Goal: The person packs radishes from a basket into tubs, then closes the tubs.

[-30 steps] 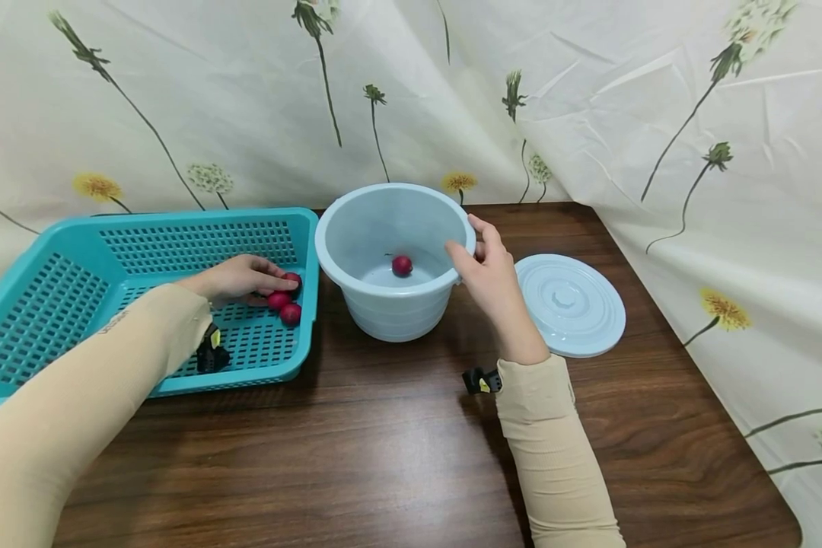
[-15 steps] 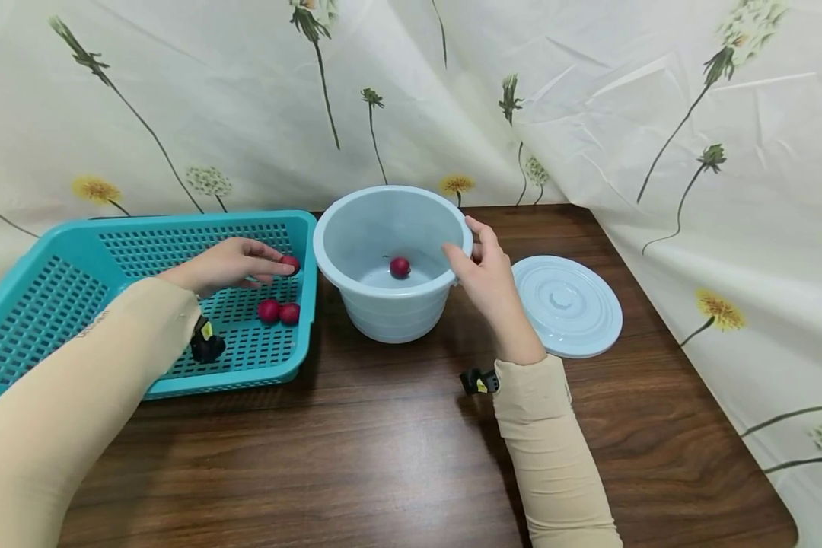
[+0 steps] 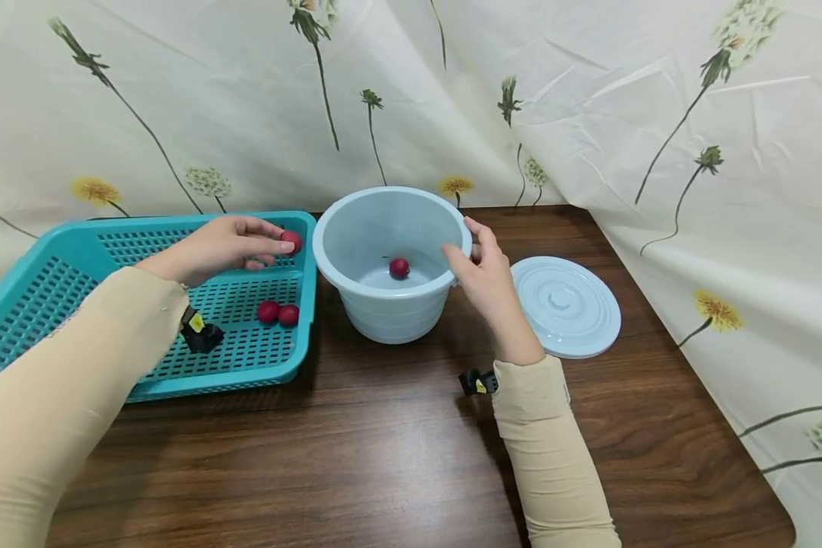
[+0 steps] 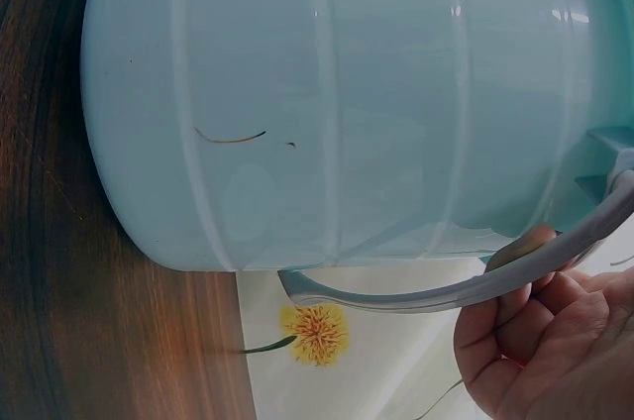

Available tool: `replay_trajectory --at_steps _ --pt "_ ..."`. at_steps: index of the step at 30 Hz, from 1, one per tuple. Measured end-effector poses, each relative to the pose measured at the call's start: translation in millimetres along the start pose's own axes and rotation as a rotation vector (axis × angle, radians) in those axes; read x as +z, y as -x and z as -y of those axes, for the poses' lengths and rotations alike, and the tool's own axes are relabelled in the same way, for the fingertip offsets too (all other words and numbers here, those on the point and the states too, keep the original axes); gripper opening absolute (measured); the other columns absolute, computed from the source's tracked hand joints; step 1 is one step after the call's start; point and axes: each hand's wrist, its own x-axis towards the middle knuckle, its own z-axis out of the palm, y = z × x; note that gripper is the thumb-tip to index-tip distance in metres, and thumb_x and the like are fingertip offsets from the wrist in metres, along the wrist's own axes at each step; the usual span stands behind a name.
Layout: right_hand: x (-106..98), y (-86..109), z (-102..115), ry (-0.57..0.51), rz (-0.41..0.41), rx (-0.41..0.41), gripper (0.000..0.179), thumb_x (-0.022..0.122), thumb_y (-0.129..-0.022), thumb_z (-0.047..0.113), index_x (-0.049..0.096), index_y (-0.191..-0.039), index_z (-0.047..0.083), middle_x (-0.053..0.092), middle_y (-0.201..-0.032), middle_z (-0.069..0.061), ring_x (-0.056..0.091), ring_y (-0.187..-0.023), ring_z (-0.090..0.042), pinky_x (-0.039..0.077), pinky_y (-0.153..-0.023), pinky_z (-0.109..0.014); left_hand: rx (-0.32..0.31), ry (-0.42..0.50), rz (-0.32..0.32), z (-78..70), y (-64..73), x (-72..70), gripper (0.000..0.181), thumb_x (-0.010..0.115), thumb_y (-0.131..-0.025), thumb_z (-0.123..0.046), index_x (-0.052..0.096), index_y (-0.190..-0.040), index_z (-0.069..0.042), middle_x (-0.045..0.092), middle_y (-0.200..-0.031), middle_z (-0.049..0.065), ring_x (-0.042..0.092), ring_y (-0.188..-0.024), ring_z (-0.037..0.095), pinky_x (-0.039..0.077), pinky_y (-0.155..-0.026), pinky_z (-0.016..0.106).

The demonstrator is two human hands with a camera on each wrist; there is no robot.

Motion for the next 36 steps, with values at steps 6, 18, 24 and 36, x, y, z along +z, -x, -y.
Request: replay_trajectory --at_steps 6,18,24,36 --pt "0 -0.3 -2 0.000 0.000 -0.004 0.064 0.056 -0.098 0.031 0.033 -0.154 0.014 0.062 -0.125 -0.025 0.062 -0.084 -0.006 0.051 -0.068 -0.020 0.046 0.003 -0.034 -18.5 7.2 1.2 0.066 0.064 -0.092 -0.052 0.049 -0.139 -0.007 0.057 -0.139 0.013 0.058 -0.115 0.028 0.050 -0.100 0.043" --pt "0 -1.1 -2 0.012 -0.002 0.001 0.063 0.057 -0.097 0.032 0.033 -0.154 0.016 0.062 -0.127 -0.020 0.062 -0.092 -0.011 0.052 -0.071 -0.023 0.095 0.055 -0.048 -41.3 15.5 9.5 0.062 0.069 -0.090 -0.048 0.053 -0.137 -0.012 0.066 -0.120 0.006 0.060 -0.103 0.020 0.055 -0.087 0.029" --pt "0 -1.4 -3 0.015 -0.006 -0.004 0.063 0.056 -0.097 0.031 0.034 -0.154 0.015 0.062 -0.126 -0.021 0.062 -0.089 -0.010 0.054 -0.073 -0.026 0.123 0.069 -0.053 -53.5 18.5 16.1 0.058 0.070 -0.090 -0.047 0.056 -0.135 -0.014 0.068 -0.116 0.004 0.060 -0.105 0.024 0.055 -0.083 0.028" --pt "0 -2.1 -3 0.012 -0.005 -0.011 0.063 0.056 -0.097 0.031 0.034 -0.153 0.014 0.062 -0.126 -0.022 0.063 -0.091 -0.013 0.051 -0.069 -0.019 0.156 0.154 -0.054 -68.6 13.3 26.8 0.052 0.070 -0.091 -0.043 0.058 -0.132 -0.014 0.068 -0.117 0.003 0.059 -0.100 0.025 0.053 -0.073 0.027"
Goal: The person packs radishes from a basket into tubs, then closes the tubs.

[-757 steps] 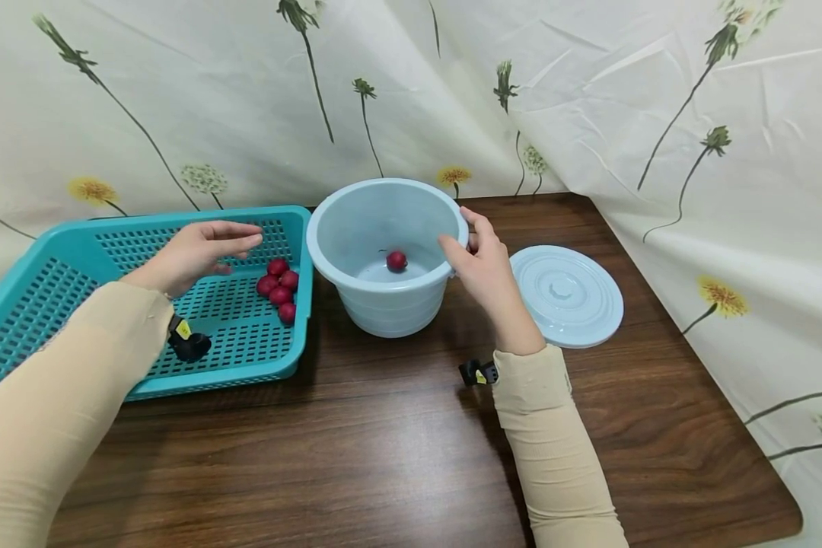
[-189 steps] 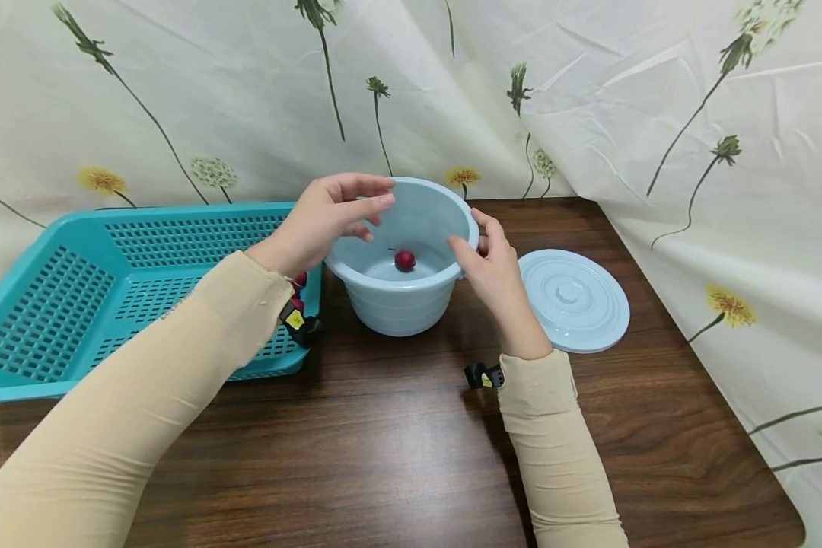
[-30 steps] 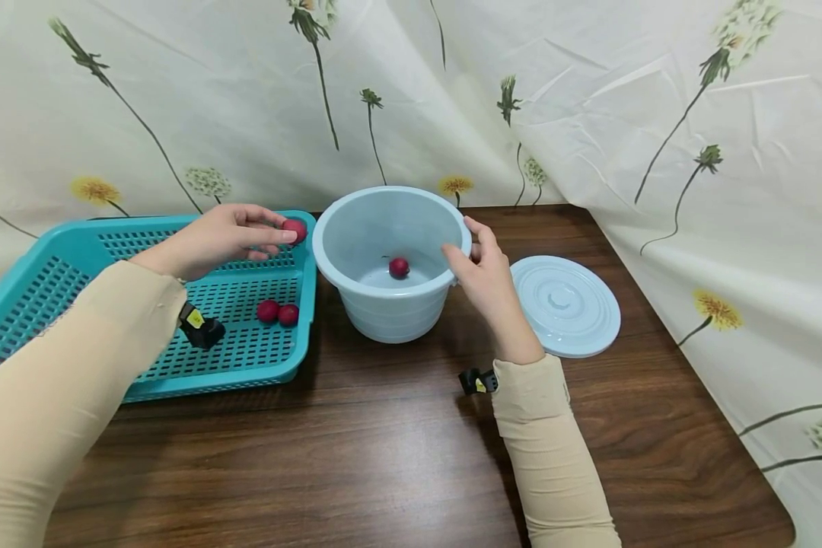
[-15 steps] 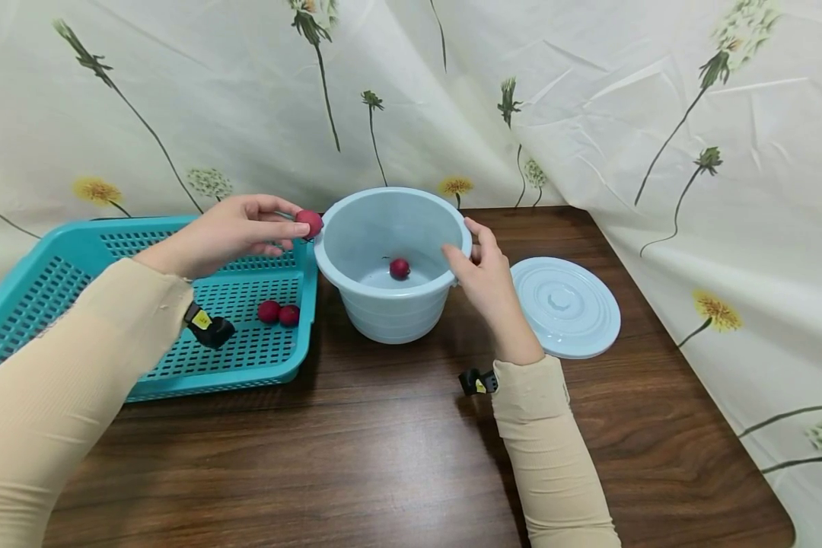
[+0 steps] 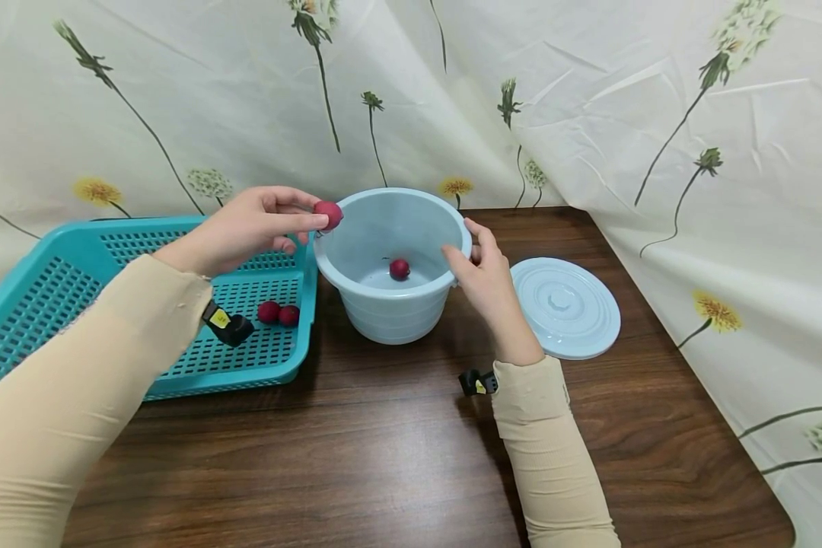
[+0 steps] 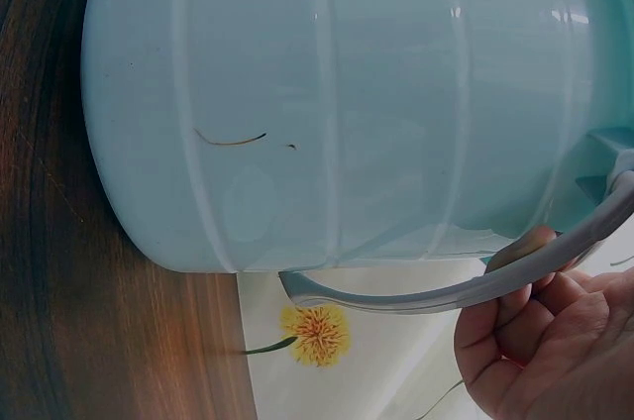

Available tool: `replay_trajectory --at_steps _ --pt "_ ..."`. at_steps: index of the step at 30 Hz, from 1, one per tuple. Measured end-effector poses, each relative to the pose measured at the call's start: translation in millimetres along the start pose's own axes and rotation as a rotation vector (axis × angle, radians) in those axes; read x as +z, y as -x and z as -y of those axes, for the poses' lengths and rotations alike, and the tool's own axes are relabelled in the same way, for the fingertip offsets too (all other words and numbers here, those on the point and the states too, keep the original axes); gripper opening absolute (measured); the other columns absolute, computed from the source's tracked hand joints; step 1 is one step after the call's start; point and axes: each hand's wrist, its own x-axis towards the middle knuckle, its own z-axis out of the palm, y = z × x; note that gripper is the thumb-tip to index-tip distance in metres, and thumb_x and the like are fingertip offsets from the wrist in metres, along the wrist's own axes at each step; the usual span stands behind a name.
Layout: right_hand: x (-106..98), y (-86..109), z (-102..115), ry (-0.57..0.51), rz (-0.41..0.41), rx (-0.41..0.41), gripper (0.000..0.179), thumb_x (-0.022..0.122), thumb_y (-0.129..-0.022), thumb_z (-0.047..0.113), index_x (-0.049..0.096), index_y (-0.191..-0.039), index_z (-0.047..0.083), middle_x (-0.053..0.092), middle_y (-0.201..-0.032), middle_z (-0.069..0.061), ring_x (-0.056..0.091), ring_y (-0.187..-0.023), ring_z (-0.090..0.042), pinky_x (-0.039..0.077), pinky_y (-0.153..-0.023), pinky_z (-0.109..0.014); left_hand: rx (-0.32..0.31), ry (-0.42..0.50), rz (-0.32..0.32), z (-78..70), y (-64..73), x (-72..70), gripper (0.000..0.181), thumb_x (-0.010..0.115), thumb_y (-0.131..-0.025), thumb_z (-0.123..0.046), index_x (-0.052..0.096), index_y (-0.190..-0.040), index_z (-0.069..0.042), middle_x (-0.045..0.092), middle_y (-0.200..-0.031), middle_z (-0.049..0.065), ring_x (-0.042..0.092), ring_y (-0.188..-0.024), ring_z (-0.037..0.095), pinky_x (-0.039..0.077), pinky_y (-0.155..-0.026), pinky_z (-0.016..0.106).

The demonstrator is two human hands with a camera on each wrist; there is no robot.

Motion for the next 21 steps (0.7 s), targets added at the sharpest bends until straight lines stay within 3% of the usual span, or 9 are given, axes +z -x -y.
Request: replay_trajectory --at_steps 9,15,21 --pt "1 0.2 0 0.005 -0.003 -0.002 0.062 0.056 -0.097 0.030 0.035 -0.153 0.014 0.062 -0.126 -0.021 0.063 -0.094 -0.016 0.053 -0.072 -0.025 0.014 0.004 -0.003 -1.8 -6.5 8.5 0.049 0.070 -0.091 -0.042 0.060 -0.131 -0.015 0.069 -0.118 0.003 0.062 -0.093 0.022 0.055 -0.081 0.037" --pt "0 0.8 0 0.004 -0.004 -0.002 0.062 0.056 -0.097 0.031 0.035 -0.153 0.015 0.062 -0.126 -0.021 0.062 -0.094 -0.014 0.051 -0.070 -0.021 0.009 0.038 0.007 -2.9 -8.6 14.5 0.046 0.071 -0.091 -0.038 0.061 -0.130 -0.015 0.071 -0.111 0.001 0.061 -0.078 0.020 0.052 -0.072 0.033" --pt "0 1.3 1 0.001 -0.004 0.006 0.063 0.057 -0.097 0.031 0.034 -0.153 0.015 0.063 -0.125 -0.022 0.062 -0.089 -0.009 0.053 -0.073 -0.025 0.008 0.055 0.003 -6.3 -8.9 18.7 0.046 0.072 -0.091 -0.036 0.061 -0.130 -0.014 0.070 -0.110 0.003 0.057 -0.070 0.018 0.051 -0.066 0.029"
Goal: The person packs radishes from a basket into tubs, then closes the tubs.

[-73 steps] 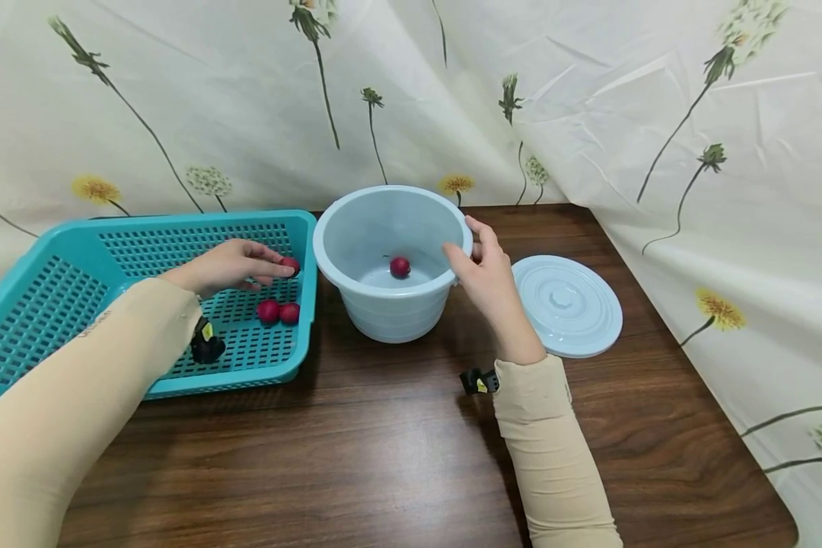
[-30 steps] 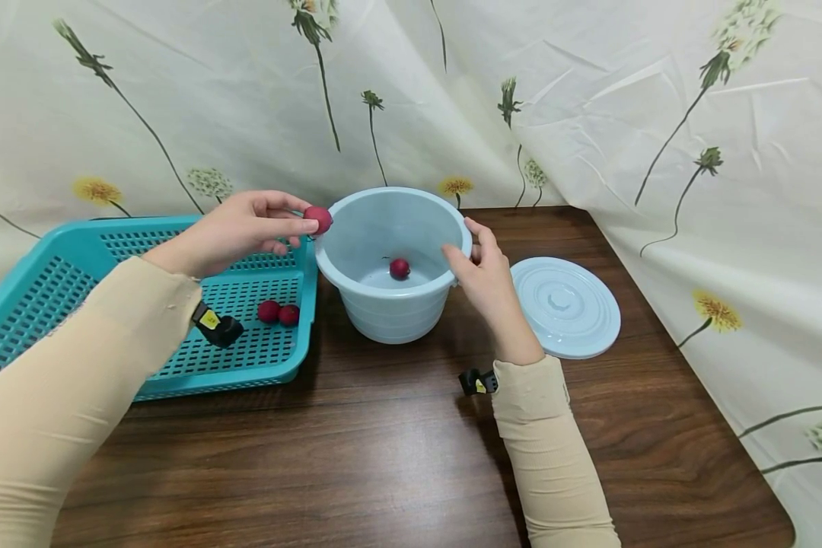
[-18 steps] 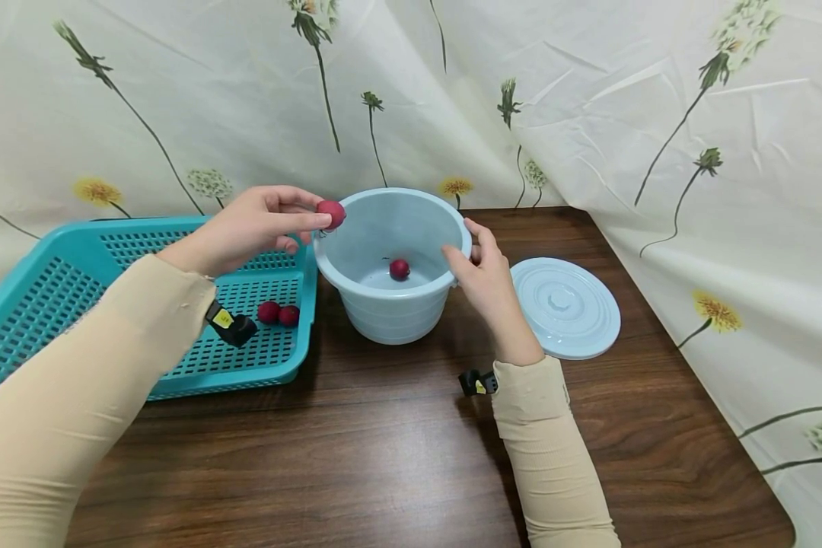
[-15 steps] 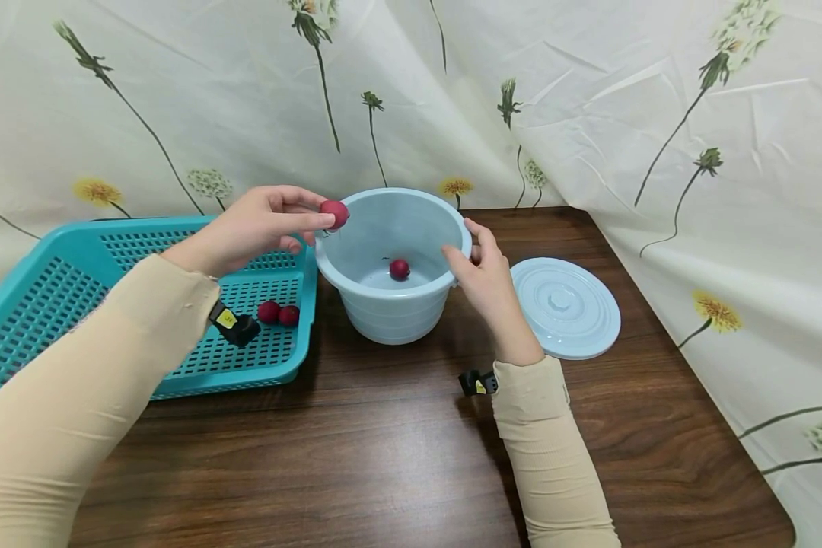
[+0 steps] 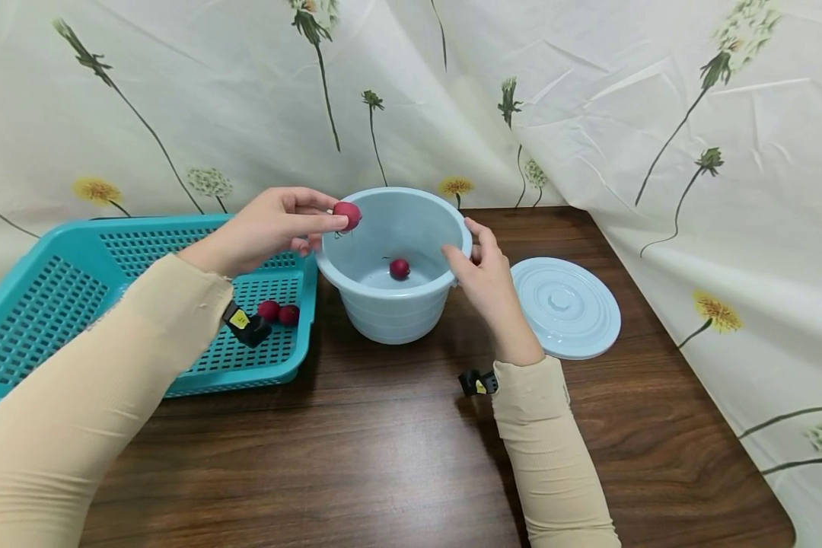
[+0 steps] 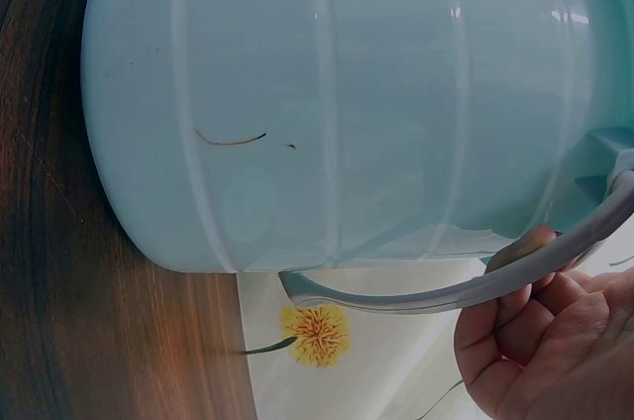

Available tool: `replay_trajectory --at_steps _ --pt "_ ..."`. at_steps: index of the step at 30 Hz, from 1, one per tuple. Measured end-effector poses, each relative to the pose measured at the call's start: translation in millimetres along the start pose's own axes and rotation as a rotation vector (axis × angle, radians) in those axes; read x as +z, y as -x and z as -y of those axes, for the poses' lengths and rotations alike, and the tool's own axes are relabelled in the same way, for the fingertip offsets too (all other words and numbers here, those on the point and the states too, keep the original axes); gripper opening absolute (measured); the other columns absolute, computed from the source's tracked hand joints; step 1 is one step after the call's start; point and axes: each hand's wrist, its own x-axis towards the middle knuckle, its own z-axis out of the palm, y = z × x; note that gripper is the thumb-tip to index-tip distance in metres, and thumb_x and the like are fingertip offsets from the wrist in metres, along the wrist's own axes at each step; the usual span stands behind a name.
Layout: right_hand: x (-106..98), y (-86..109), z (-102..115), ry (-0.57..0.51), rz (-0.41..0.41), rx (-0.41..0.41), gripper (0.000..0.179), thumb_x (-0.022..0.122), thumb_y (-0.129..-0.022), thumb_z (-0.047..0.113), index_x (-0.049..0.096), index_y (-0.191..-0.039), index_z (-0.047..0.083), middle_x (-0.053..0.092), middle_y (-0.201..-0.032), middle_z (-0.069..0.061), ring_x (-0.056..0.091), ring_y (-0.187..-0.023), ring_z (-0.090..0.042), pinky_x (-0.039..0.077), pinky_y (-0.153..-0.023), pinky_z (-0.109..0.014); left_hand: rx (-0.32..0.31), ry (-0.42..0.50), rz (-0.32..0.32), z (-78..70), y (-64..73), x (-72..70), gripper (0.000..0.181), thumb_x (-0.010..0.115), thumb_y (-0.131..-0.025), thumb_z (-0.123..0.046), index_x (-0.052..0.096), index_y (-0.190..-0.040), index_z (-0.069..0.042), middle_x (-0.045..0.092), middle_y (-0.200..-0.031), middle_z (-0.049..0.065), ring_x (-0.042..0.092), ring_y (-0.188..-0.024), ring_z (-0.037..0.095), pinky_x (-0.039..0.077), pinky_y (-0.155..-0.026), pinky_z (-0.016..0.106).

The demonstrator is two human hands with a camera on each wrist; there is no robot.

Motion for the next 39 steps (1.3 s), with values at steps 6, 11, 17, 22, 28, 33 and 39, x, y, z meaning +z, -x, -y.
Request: replay_trajectory --at_steps 6,11,17,22,28,33,39 --pt "-0.1 -0.2 -0.1 -0.002 0.002 0.000 0.063 0.057 -0.097 0.031 0.034 -0.154 0.015 0.063 -0.124 -0.022 0.063 -0.088 -0.008 0.053 -0.073 -0.025 -0.003 0.002 0.003 -2.5 -1.2 3.7 0.045 0.072 -0.091 -0.036 0.061 -0.130 -0.015 0.068 -0.115 0.010 0.058 -0.070 0.019 0.053 -0.065 0.028" --pt "0.1 -0.4 -0.1 -0.002 0.003 -0.001 0.063 0.057 -0.097 0.031 0.034 -0.153 0.014 0.063 -0.124 -0.021 0.063 -0.090 -0.011 0.053 -0.072 -0.024 -0.006 0.021 0.012 -3.4 -1.4 6.9 0.044 0.072 -0.091 -0.035 0.061 -0.129 -0.015 0.070 -0.110 0.005 0.060 -0.068 0.019 0.055 -0.062 0.028" --pt "-0.1 -0.8 0.5 -0.003 0.003 -0.004 0.063 0.057 -0.097 0.030 0.034 -0.153 0.014 0.063 -0.125 -0.023 0.062 -0.088 -0.007 0.053 -0.071 -0.023 -0.008 0.033 0.025 -4.4 -1.2 9.6 0.044 0.072 -0.091 -0.034 0.061 -0.129 -0.015 0.071 -0.108 0.003 0.060 -0.067 0.018 0.054 -0.060 0.028" --pt "-0.1 -1.1 0.2 0.004 0.004 -0.001 0.063 0.057 -0.097 0.031 0.034 -0.154 0.014 0.062 -0.126 -0.021 0.061 -0.092 -0.009 0.053 -0.072 -0.024 -0.009 0.037 0.032 -2.5 -2.3 10.4 0.043 0.072 -0.091 -0.033 0.061 -0.129 -0.014 0.072 -0.105 0.002 0.059 -0.066 0.017 0.053 -0.058 0.027" --pt "0.2 -0.4 0.2 0.012 0.002 0.002 0.063 0.056 -0.097 0.032 0.034 -0.154 0.015 0.062 -0.126 -0.020 0.061 -0.092 -0.009 0.052 -0.072 -0.023 -0.014 0.045 0.038 -2.1 -2.2 10.2 0.043 0.071 -0.092 -0.030 0.060 -0.130 -0.012 0.072 -0.101 0.002 0.059 -0.065 0.016 0.053 -0.056 0.027" --pt "0.7 -0.1 0.9 0.011 -0.001 0.001 0.063 0.057 -0.097 0.032 0.034 -0.154 0.016 0.063 -0.125 -0.021 0.061 -0.091 -0.009 0.052 -0.070 -0.021 -0.017 0.045 0.043 -2.1 -1.8 10.1 0.043 0.070 -0.093 -0.030 0.059 -0.131 -0.012 0.072 -0.100 0.002 0.059 -0.065 0.016 0.053 -0.056 0.026" --pt "0.7 -0.1 0.5 0.013 0.002 0.005 0.063 0.057 -0.097 0.033 0.034 -0.154 0.016 0.062 -0.126 -0.020 0.060 -0.093 -0.011 0.053 -0.073 -0.025 -0.018 0.036 0.051 -1.1 -1.8 10.0 0.045 0.071 -0.093 -0.031 0.059 -0.131 -0.012 0.072 -0.099 0.003 0.059 -0.067 0.017 0.053 -0.058 0.027"
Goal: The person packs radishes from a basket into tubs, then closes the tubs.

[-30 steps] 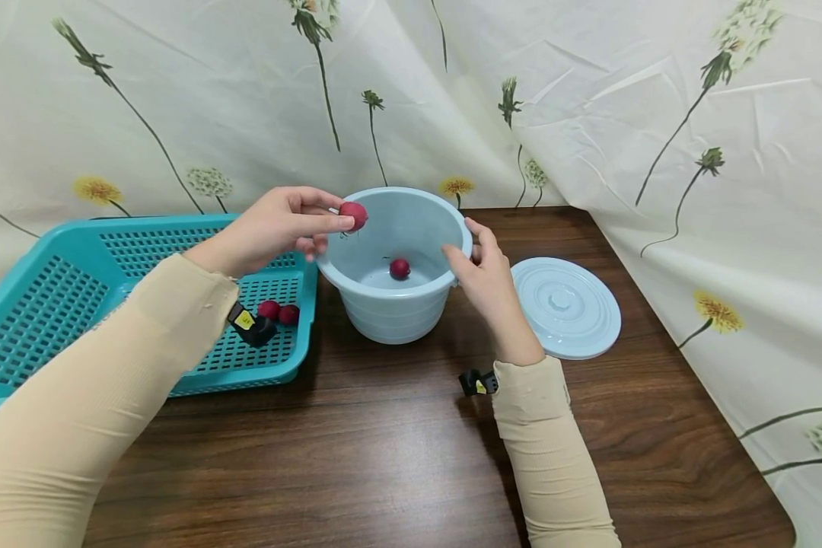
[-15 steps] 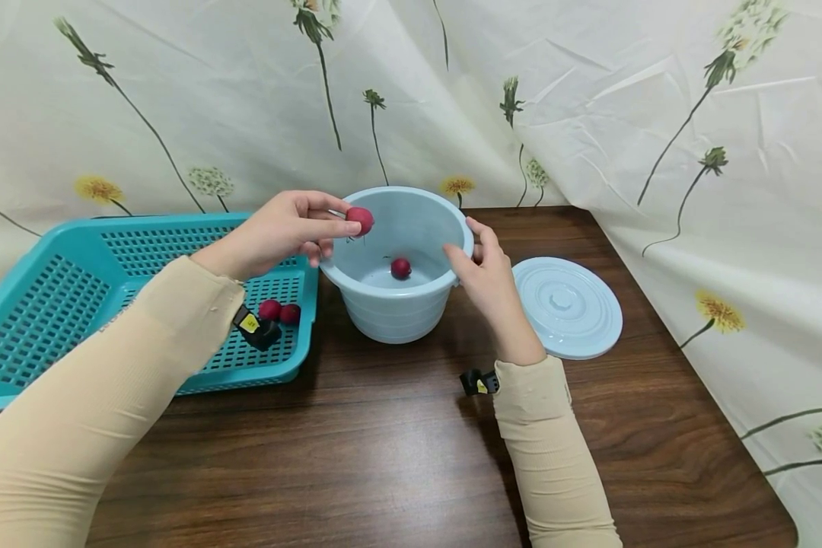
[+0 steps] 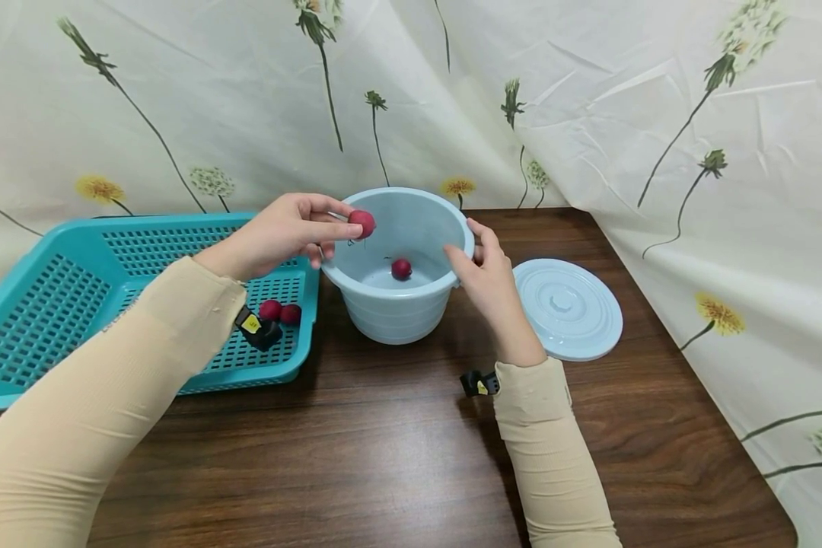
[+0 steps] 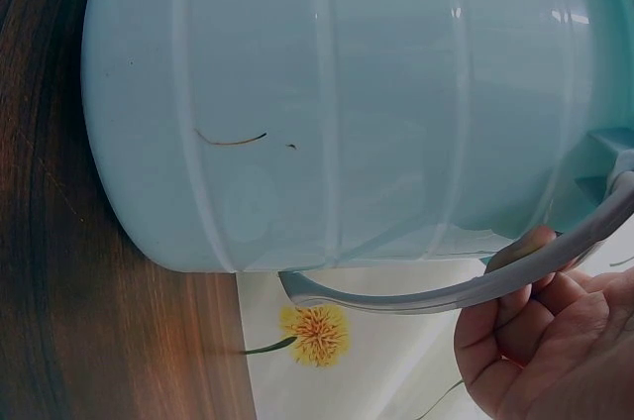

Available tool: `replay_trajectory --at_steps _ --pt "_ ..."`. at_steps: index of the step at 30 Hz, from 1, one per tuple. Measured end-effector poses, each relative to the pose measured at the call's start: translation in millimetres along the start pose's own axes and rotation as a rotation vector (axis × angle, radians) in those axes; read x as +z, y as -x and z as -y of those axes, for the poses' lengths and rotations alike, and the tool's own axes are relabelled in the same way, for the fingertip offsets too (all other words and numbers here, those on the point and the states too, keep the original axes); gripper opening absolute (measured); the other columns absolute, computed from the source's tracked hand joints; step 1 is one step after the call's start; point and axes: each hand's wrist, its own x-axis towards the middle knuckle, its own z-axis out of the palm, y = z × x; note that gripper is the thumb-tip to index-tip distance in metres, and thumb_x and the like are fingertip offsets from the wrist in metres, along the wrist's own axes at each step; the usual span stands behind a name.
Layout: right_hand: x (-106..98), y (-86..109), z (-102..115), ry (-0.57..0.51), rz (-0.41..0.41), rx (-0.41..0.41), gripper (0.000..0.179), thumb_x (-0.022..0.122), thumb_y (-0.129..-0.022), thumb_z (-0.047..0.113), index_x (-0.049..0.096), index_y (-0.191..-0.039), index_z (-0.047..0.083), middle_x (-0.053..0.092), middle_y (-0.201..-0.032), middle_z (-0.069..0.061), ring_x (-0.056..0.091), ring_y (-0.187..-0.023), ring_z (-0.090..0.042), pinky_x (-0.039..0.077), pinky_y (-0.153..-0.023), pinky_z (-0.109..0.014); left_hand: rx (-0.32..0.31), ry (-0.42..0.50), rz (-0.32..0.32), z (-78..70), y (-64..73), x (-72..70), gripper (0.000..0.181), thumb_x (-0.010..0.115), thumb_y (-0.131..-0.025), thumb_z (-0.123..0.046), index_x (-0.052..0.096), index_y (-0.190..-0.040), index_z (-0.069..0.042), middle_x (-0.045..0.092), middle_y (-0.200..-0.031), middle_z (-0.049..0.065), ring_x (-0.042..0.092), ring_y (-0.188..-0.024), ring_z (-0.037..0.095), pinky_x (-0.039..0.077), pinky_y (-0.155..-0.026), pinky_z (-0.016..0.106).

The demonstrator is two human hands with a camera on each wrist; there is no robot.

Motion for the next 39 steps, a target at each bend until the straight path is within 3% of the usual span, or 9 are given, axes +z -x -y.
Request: replay_trajectory --at_steps 5,10,15,19,25,39 --pt "-1 0.0 -1 -0.005 0.002 -0.004 0.063 0.056 -0.098 0.033 0.033 -0.154 0.016 0.062 -0.126 -0.020 0.060 -0.095 -0.012 0.052 -0.072 -0.025 0.014 -0.006 0.007 2.1 -0.2 -0.4 0.043 0.070 -0.093 -0.033 0.061 -0.130 -0.013 0.072 -0.105 0.004 0.060 -0.070 0.018 0.054 -0.059 0.029" --pt "-1 -0.2 -1 -0.012 0.001 -0.005 0.063 0.056 -0.098 0.032 0.034 -0.154 0.015 0.062 -0.126 -0.020 0.061 -0.101 -0.022 0.053 -0.072 -0.023 0.030 0.009 0.015 2.6 0.4 -0.5 0.037 0.069 -0.094 -0.030 0.063 -0.127 -0.013 0.074 -0.108 0.001 0.060 -0.070 0.018 0.052 -0.058 0.029" --pt "-1 -0.2 -1 -0.012 0.000 -0.006 0.063 0.056 -0.098 0.032 0.034 -0.154 0.014 0.061 -0.126 -0.021 0.060 -0.105 -0.029 0.052 -0.071 -0.022 0.037 0.012 0.019 1.9 1.3 -0.6 0.038 0.068 -0.095 -0.030 0.062 -0.127 -0.011 0.072 -0.116 0.006 0.059 -0.069 0.018 0.051 -0.057 0.028" --pt "-1 -0.5 -1 -0.014 -0.004 -0.008 0.062 0.056 -0.098 0.031 0.034 -0.153 0.014 0.062 -0.124 -0.021 0.061 -0.101 -0.024 0.053 -0.072 -0.023 0.039 0.015 0.022 1.9 2.0 -0.9 0.038 0.067 -0.095 -0.030 0.062 -0.128 -0.012 0.070 -0.121 0.010 0.060 -0.069 0.018 0.052 -0.059 0.029" --pt "0 -0.6 -1 -0.005 -0.005 -0.005 0.062 0.056 -0.098 0.031 0.034 -0.153 0.015 0.062 -0.124 -0.021 0.061 -0.099 -0.023 0.052 -0.071 -0.022 0.035 0.021 0.019 3.7 3.5 -4.6 0.040 0.067 -0.095 -0.031 0.062 -0.130 -0.012 0.071 -0.117 0.005 0.062 -0.072 0.019 0.053 -0.061 0.029" --pt "-1 0.0 -1 -0.006 -0.001 -0.011 0.062 0.056 -0.098 0.031 0.034 -0.154 0.014 0.062 -0.124 -0.025 0.061 -0.088 -0.008 0.050 -0.068 -0.018 0.004 -0.038 -0.043 17.6 16.3 -27.4 0.043 0.069 -0.092 -0.040 0.063 -0.124 -0.012 0.070 -0.113 0.007 0.063 -0.087 0.028 0.052 -0.063 0.028"
